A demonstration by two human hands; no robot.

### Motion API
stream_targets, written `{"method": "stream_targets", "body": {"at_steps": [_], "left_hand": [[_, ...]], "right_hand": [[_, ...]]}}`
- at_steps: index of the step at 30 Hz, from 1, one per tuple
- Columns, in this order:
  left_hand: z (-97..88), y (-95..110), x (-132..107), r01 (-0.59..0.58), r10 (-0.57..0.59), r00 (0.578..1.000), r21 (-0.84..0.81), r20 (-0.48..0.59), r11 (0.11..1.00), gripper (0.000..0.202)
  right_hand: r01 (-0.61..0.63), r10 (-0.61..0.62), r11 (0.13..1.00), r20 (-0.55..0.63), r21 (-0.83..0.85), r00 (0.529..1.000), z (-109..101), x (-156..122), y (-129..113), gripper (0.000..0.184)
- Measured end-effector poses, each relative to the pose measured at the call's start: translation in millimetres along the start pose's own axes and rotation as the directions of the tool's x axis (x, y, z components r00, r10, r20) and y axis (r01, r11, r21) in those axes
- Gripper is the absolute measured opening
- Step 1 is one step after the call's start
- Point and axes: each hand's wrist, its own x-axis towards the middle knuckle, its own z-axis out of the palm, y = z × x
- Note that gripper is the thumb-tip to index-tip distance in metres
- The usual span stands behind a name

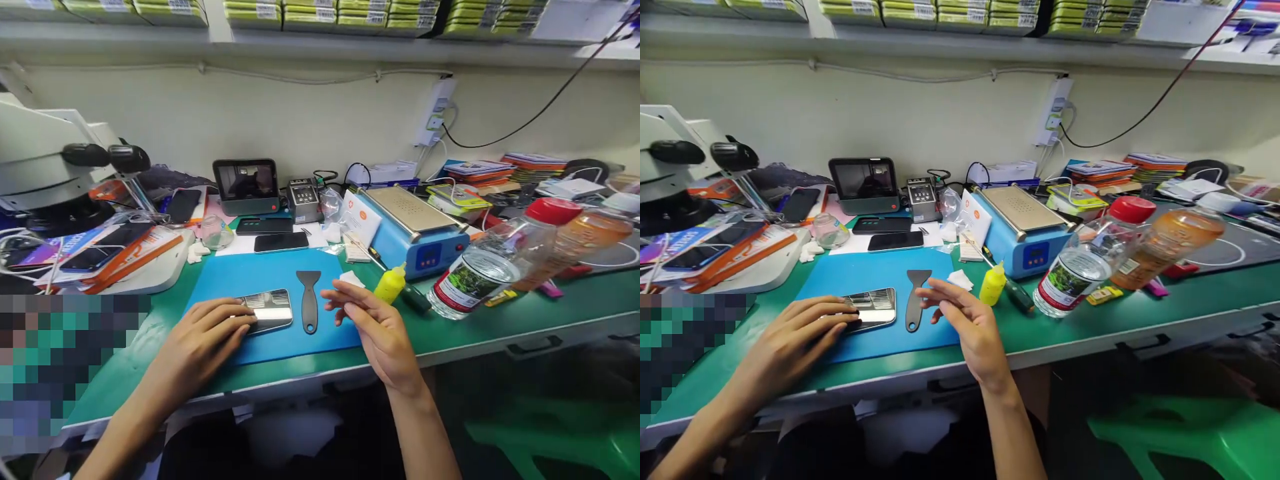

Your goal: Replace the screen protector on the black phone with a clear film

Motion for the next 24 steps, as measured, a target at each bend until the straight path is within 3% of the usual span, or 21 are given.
{"method": "stream_targets", "body": {"at_steps": [7, 12, 16, 20, 24], "left_hand": [[-1.4, 3, -2, 0.03, -0.03, 0.997, 0.0, -0.068, 1.0, 0.015], [-5.0, 7, -1, 0.014, -0.012, 0.992, 0.011, -0.126, 1.0, 0.013], [-8.2, 8, -2, -0.002, 0.002, 0.986, 0.003, -0.166, 1.0, 0.011], [-7.4, 4, -3, -0.009, 0.007, 0.981, -0.01, -0.195, 1.0, 0.012], [-11.7, 3, -1, -0.042, 0.042, 0.969, 0.008, -0.243, 0.999, 0.011]], "right_hand": [[-0.012, 0.008, 0.999, -0.097, -0.04, 0.995, 3, 5, 0, 0.011], [0.024, -0.058, 0.981, -0.175, -0.19, 0.983, 4, 4, 7, 0.012], [-0.026, -0.023, 0.942, -0.141, -0.334, 0.99, 11, -1, 9, 0.009], [-0.038, -0.021, 0.904, -0.132, -0.427, 0.991, 15, 0, 11, 0.028], [0.006, -0.143, 0.854, -0.223, -0.52, 0.964, 20, -12, 16, 0.051]]}}
